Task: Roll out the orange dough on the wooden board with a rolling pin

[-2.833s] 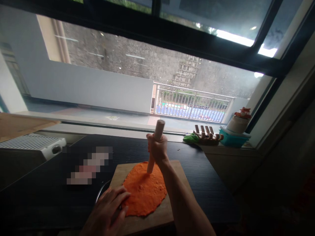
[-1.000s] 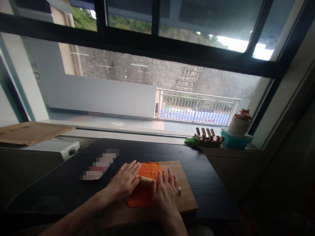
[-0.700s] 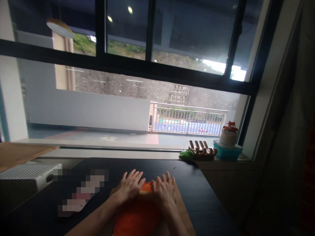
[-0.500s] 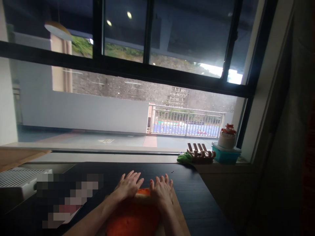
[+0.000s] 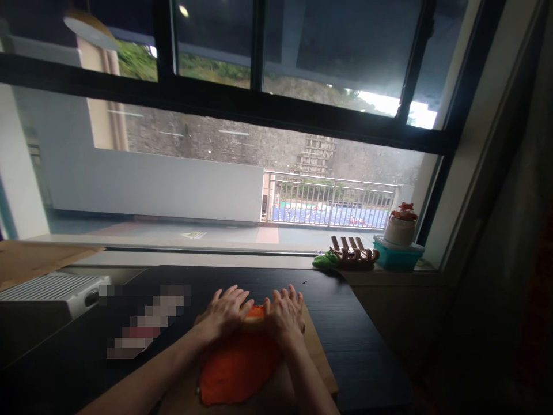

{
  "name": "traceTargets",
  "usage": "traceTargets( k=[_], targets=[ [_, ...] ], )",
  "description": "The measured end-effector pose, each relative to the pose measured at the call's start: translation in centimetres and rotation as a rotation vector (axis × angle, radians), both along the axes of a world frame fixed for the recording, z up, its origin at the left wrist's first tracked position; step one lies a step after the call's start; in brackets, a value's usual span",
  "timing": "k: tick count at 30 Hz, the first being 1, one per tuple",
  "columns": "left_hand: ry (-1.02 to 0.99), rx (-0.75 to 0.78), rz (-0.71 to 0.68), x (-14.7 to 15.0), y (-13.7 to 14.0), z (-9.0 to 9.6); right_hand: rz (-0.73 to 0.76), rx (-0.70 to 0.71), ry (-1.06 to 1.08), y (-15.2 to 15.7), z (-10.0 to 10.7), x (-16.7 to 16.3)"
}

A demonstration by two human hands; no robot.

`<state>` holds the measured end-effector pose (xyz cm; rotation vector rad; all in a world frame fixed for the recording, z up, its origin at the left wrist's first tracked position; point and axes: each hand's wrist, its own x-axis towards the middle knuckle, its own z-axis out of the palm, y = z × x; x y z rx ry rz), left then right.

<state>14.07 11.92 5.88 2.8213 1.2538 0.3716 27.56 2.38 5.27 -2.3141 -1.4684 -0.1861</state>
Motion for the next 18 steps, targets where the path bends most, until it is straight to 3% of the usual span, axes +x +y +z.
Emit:
traceTargets(
  k=[6, 14, 18],
  targets=[
    [0.003, -0.035, 0.06, 1.7, 2.9, 0.2, 0.011, -0.011, 0.022, 3.8, 0.2, 1.9],
    [-0.024, -0.013, 0.075, -0.3, -0.9, -0.7, 0.095, -0.053, -0.026, -0.6, 0.2, -0.2],
    [-0.029, -0.039, 0.087, -0.5, -1.5, -0.7, 0.126, -0.099, -0.034, -1.0, 0.8, -0.3]
  ],
)
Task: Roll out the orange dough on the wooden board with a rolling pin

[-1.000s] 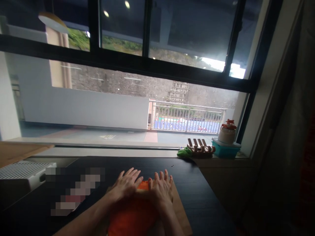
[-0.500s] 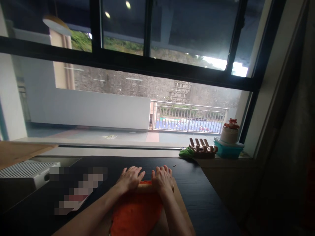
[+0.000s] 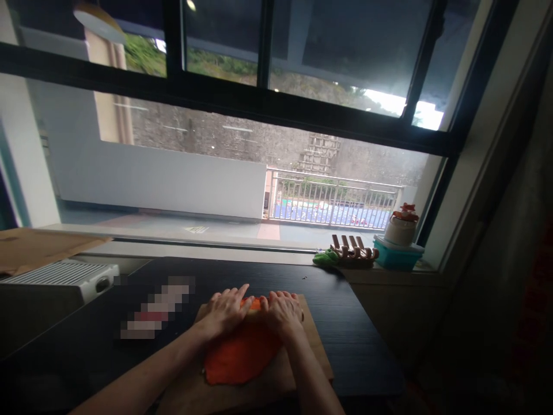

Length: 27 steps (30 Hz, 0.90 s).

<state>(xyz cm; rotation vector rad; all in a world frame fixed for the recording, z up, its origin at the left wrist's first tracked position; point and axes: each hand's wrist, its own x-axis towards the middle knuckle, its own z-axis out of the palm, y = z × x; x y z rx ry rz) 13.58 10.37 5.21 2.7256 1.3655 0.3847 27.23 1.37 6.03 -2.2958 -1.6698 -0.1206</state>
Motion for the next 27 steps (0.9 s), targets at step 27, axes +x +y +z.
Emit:
traceTargets(
  k=[27],
  targets=[
    [0.042, 0.016, 0.018, 1.7, 2.5, 1.8, -0.087, -0.002, -0.041, 4.3, -0.1, 1.2]
  ],
)
